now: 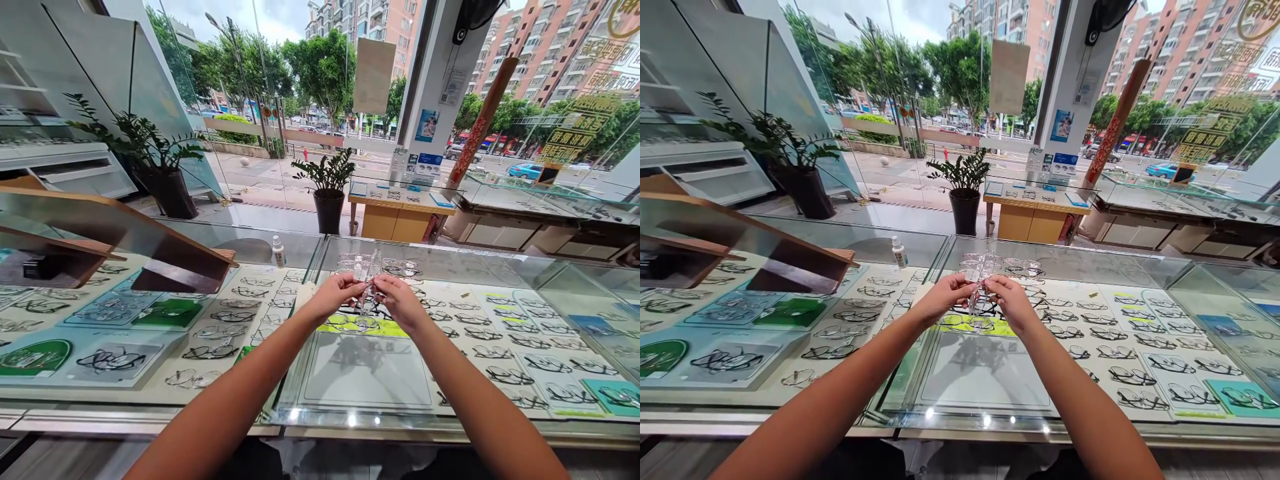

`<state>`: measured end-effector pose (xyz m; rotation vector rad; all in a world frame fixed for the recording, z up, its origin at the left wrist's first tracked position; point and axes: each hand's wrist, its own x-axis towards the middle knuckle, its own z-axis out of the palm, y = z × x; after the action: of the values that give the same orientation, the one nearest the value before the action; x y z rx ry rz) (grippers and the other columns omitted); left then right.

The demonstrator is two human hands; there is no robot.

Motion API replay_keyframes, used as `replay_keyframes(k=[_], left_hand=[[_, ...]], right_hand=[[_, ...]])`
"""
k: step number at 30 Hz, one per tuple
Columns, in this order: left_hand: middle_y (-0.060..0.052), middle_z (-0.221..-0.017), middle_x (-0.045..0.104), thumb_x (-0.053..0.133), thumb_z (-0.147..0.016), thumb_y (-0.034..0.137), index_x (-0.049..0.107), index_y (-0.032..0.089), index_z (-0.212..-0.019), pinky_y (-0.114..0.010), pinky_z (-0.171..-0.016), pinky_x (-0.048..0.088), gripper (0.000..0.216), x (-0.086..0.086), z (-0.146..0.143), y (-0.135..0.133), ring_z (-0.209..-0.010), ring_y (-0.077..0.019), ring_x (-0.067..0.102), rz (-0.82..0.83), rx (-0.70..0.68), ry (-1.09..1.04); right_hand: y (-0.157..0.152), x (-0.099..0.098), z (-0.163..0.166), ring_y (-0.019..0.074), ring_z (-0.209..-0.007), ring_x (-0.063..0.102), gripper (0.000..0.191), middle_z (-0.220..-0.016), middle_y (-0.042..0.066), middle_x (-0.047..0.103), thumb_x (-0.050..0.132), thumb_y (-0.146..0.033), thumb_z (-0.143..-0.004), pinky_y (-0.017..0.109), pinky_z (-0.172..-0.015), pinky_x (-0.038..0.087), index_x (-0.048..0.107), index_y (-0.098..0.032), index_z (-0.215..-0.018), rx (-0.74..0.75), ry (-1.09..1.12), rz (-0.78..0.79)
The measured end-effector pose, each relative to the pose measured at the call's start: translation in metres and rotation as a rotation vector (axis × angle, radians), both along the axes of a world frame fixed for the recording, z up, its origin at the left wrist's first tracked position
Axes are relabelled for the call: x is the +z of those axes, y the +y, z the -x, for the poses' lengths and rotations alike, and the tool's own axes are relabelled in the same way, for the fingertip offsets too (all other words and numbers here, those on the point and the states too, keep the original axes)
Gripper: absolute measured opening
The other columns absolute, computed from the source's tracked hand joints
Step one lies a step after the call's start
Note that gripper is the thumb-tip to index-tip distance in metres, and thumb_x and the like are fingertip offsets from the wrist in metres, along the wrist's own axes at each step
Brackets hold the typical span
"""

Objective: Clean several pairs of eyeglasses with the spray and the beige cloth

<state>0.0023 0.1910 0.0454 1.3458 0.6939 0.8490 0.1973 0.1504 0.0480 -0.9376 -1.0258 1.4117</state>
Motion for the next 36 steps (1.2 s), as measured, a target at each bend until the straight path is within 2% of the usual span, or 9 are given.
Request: replay_keyframes(k=[4,9,17,22,26,29,32,34,36], left_hand=[[-0.004,-0.081,0.069,0.089,-0.074,0.056,0.074,0.014,-0.089,-0.026,-0.065,0.045,0.047,0.001,0.001,0.000,-0.073,-0.0141,0.060,0.010,0.012,0.005],[-0.004,-0.082,0.069,0.091,-0.073,0.052,0.071,0.014,-0.086,-0.025,-0.066,0.044,0.044,0.005,0.005,0.002,-0.075,-0.0139,0.062,0.086,0.029,-0.027],[0.004,-0.073,0.055,0.089,-0.074,0.026,0.060,0.017,-0.084,-0.021,-0.062,0.046,0.031,0.016,0.029,0.019,-0.070,-0.0098,0.059,0.309,0.048,-0.282],[0.003,-0.076,0.058,0.083,-0.079,0.014,0.061,0.018,-0.095,-0.021,-0.063,0.050,0.028,0.026,0.043,0.024,-0.068,-0.0097,0.059,0.415,0.083,-0.437],[-0.006,-0.093,0.069,0.077,-0.087,0.029,0.065,0.015,-0.114,-0.025,-0.069,0.055,0.033,0.029,0.042,0.023,-0.078,-0.0143,0.066,0.550,0.067,-0.572],[-0.013,-0.106,0.072,0.073,-0.091,0.040,0.065,0.012,-0.118,-0.027,-0.070,0.056,0.040,0.027,0.036,0.019,-0.086,-0.0183,0.070,0.602,0.012,-0.601],[-0.016,-0.110,0.073,0.073,-0.091,0.060,0.067,0.011,-0.119,-0.030,-0.072,0.057,0.057,0.024,0.028,0.013,-0.089,-0.0215,0.070,0.554,-0.066,-0.538],[-0.017,-0.112,0.072,0.074,-0.082,0.076,0.068,0.011,-0.120,-0.032,-0.074,0.057,0.076,0.021,0.020,0.009,-0.091,-0.0229,0.070,0.487,-0.119,-0.515],[-0.015,-0.111,0.072,0.082,-0.071,0.079,0.070,0.012,-0.121,-0.031,-0.074,0.055,0.085,0.017,0.013,0.004,-0.090,-0.0213,0.068,0.403,-0.141,-0.493]], right_hand=[[0.000,-0.001,0.000,0.0175,-0.084,0.065,0.036,-0.088,0.003,0.074,0.097,-0.046,-0.065,0.031,-0.079,0.052,0.077,-0.021,-0.081,0.066,0.151,0.080],[0.003,0.001,-0.007,0.0171,-0.086,0.067,0.032,-0.094,0.004,0.076,0.094,-0.045,-0.071,0.031,-0.081,0.052,0.076,-0.020,-0.080,0.096,0.123,0.038],[0.005,0.015,-0.029,0.0172,-0.083,0.065,0.029,-0.088,0.003,0.071,0.092,-0.041,-0.068,0.031,-0.080,0.053,0.073,-0.021,-0.074,0.203,0.096,0.062],[0.004,0.013,-0.032,0.0173,-0.081,0.064,0.029,-0.085,0.003,0.068,0.087,-0.043,-0.073,0.034,-0.081,0.053,0.069,-0.021,-0.075,0.270,0.024,0.014],[0.003,0.013,-0.029,0.0198,-0.090,0.068,0.028,-0.094,0.003,0.071,0.084,-0.044,-0.079,0.038,-0.086,0.055,0.065,-0.023,-0.080,0.253,0.078,0.007],[0.001,0.017,-0.028,0.0216,-0.105,0.071,0.030,-0.108,0.003,0.076,0.085,-0.043,-0.081,0.038,-0.093,0.056,0.062,-0.025,-0.083,0.181,0.178,0.012],[-0.001,0.022,-0.027,0.0247,-0.119,0.070,0.033,-0.123,0.004,0.078,0.087,-0.046,-0.081,0.041,-0.100,0.057,0.061,-0.026,-0.084,0.146,0.220,0.006],[-0.003,0.024,-0.026,0.0248,-0.122,0.070,0.031,-0.126,0.003,0.078,0.087,-0.045,-0.082,0.041,-0.102,0.056,0.062,-0.027,-0.085,0.155,0.249,-0.008],[-0.004,0.022,-0.023,0.0229,-0.120,0.070,0.029,-0.124,0.002,0.079,0.088,-0.043,-0.082,0.038,-0.100,0.057,0.065,-0.027,-0.084,0.170,0.282,-0.023]])
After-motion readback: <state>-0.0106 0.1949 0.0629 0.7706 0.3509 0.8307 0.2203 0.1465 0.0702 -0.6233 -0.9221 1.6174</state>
